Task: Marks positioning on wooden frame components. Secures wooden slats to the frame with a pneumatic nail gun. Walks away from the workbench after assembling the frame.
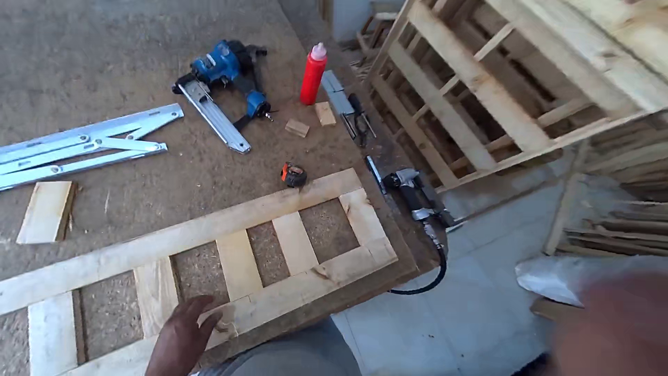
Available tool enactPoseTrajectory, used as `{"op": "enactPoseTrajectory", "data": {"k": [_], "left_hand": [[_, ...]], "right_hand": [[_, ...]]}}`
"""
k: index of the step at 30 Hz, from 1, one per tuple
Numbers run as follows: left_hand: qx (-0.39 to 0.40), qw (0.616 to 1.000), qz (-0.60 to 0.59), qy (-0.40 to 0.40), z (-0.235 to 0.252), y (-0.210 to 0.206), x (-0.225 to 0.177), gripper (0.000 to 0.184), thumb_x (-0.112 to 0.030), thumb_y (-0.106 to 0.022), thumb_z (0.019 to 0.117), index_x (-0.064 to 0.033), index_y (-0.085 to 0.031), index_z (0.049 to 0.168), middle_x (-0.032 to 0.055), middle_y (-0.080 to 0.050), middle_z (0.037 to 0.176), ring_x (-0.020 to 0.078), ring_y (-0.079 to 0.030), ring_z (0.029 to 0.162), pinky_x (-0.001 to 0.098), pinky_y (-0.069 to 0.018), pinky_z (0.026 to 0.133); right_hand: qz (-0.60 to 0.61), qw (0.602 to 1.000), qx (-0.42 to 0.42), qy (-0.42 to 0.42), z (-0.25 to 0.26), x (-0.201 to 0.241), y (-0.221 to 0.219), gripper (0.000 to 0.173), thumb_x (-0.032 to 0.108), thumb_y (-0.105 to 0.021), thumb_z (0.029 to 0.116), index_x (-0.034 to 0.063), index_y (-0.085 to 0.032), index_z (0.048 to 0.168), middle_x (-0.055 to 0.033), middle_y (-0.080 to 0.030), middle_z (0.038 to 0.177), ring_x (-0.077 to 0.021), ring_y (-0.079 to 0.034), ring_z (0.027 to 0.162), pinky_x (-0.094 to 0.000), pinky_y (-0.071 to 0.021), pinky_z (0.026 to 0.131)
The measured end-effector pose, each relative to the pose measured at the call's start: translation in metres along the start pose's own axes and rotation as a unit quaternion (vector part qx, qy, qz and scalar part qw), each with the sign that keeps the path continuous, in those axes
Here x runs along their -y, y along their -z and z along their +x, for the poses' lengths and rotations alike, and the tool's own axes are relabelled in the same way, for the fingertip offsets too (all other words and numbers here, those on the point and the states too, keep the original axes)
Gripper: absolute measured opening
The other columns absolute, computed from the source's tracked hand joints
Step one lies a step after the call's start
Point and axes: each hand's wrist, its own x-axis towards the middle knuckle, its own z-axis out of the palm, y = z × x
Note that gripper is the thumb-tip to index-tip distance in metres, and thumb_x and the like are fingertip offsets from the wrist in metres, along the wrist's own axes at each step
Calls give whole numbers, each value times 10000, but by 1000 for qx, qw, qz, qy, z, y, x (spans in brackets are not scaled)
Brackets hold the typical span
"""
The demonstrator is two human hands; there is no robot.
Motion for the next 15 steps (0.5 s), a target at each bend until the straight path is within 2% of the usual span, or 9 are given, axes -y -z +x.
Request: {"op": "enactPoseTrajectory", "data": {"k": [1, 2, 3, 4, 5, 6, 9, 12, 15], "left_hand": [[-39, 999, -15, 17, 2, -8, -10, 386, -268, -694, 967, -24, -687, 1266, 189, -678, 1293, 361, -631, 1240, 545, -496, 1072], [-70, 997, -27, 35, 4, -15, -21, 371, -269, -695, 965, -35, -696, 1253, 180, -687, 1277, 351, -646, 1214, 544, -512, 1048], [-88, 994, -32, 53, 4, -22, -30, 365, -286, -693, 967, -50, -702, 1245, 164, -693, 1271, 331, -659, 1194, 536, -526, 1030], [-98, 992, -32, 68, 5, -27, -39, 367, -305, -688, 970, -64, -704, 1247, 148, -695, 1271, 311, -667, 1181, 523, -535, 1019], [-103, 991, -30, 79, 6, -30, -47, 368, -315, -682, 975, -73, -705, 1251, 138, -694, 1276, 297, -669, 1181, 511, -538, 1018], [-107, 990, -25, 88, 5, -33, -53, 364, -324, -674, 980, -85, -708, 1252, 127, -696, 1280, 285, -670, 1186, 500, -539, 1021], [-130, 984, -21, 124, -4, -36, -60, 340, -324, -668, 986, -95, -716, 1232, 121, -701, 1266, 283, -666, 1192, 503, -538, 1021], [-160, 972, -32, 168, -15, -41, -55, 345, -316, -670, 982, -83, -716, 1232, 141, -695, 1273, 306, -669, 1178, 518, -546, 997], [-171, 960, -44, 218, -23, -48, -53, 346, -311, -669, 986, -78, -711, 1238, 154, -685, 1288, 318, -660, 1195, 532, -538, 1004]], "right_hand": [[-51, 996, -74, -3, 27, -82, 12, 201, 229, -500, 1054, 96, -635, 1118, 33, -723, 964, -68, -711, 900, -280, -609, 859], [-149, 982, -101, -63, 50, -153, 18, 337, 273, -465, 1084, 38, -561, 1304, -59, -696, 1111, -152, -703, 1010, -358, -604, 905], [-252, 950, -76, -167, 66, -215, 24, 465, 297, -491, 1080, 2, -475, 1439, -186, -639, 1287, -288, -660, 1158, -487, -555, 989], [-322, 911, -44, -253, 75, -275, 28, 559, 300, -553, 1047, -26, -427, 1483, -291, -589, 1342, -434, -611, 1214, -632, -501, 1002], [-373, 877, -12, -301, 78, -327, 32, 618, 313, -597, 1014, -41, -413, 1485, -349, -573, 1326, -517, -591, 1204, -710, -473, 974], [-411, 856, 26, -313, 74, -367, 38, 648, 328, -617, 999, -41, -408, 1489, -369, -566, 1321, -552, -579, 1203, -735, -463, 965], [-486, 832, 117, -243, 59, -428, 50, 733, 457, -654, 983, -26, -435, 1488, -385, -537, 1337, -575, -532, 1244, -727, -448, 991], [-514, 822, 109, -218, 67, -432, 46, 823, 516, -662, 957, -12, -377, 1520, -372, -562, 1321, -572, -558, 1218, -719, -476, 957], [-560, 797, 114, -197, 79, -440, 41, 851, 571, -652, 939, -21, -397, 1494, -361, -616, 1225, -571, -577, 1178, -702, -481, 942]]}}
